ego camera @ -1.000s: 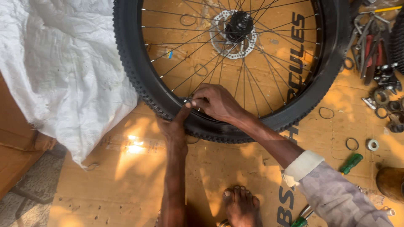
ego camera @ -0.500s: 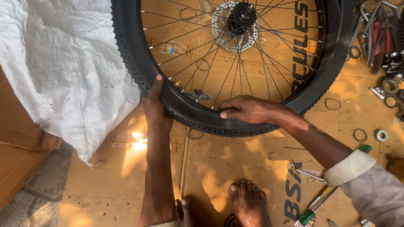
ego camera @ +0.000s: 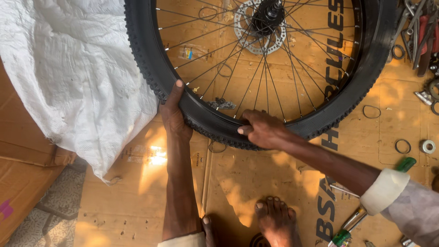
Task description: The person removes a valve core from a bicycle tire, then installs the inner tube and tire onto the rim. They use a screwdriver to help seat the tire bead onto the rim.
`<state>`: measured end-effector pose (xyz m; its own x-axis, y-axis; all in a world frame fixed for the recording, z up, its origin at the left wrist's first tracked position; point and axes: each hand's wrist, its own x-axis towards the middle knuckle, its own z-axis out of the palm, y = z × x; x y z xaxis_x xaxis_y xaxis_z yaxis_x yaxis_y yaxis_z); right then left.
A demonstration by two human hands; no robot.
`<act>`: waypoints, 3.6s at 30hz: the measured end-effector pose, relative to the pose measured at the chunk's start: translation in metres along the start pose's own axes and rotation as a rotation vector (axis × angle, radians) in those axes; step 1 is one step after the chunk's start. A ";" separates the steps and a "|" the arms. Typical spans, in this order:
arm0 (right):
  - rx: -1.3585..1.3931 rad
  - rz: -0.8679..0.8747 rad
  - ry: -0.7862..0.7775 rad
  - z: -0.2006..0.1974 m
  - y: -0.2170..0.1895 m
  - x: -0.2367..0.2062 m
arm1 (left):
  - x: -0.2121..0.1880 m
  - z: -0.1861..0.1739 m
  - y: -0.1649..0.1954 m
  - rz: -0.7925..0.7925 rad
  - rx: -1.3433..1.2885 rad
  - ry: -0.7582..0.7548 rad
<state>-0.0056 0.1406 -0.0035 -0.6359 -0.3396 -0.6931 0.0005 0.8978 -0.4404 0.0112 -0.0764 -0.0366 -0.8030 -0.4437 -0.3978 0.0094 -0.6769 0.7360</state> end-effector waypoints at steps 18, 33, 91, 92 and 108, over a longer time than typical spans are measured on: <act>-0.460 -0.565 0.413 0.012 0.033 -0.042 | 0.032 0.005 0.033 0.158 0.410 0.064; -0.304 -0.397 0.227 -0.007 0.023 -0.041 | -0.074 0.027 -0.065 0.079 0.501 0.457; -0.488 -0.607 0.240 -0.033 0.029 -0.033 | 0.024 -0.007 0.018 0.338 0.725 0.289; -0.538 -0.514 0.141 -0.042 0.035 -0.037 | 0.022 -0.005 0.015 0.315 0.750 0.313; 0.111 -0.385 0.085 -0.014 0.031 0.010 | -0.060 0.022 -0.032 -0.031 0.176 0.268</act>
<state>-0.0229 0.1689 -0.0157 -0.6676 -0.6163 -0.4178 -0.1699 0.6724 -0.7204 0.0461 -0.0152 -0.0247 -0.6153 -0.5791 -0.5348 -0.1349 -0.5911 0.7952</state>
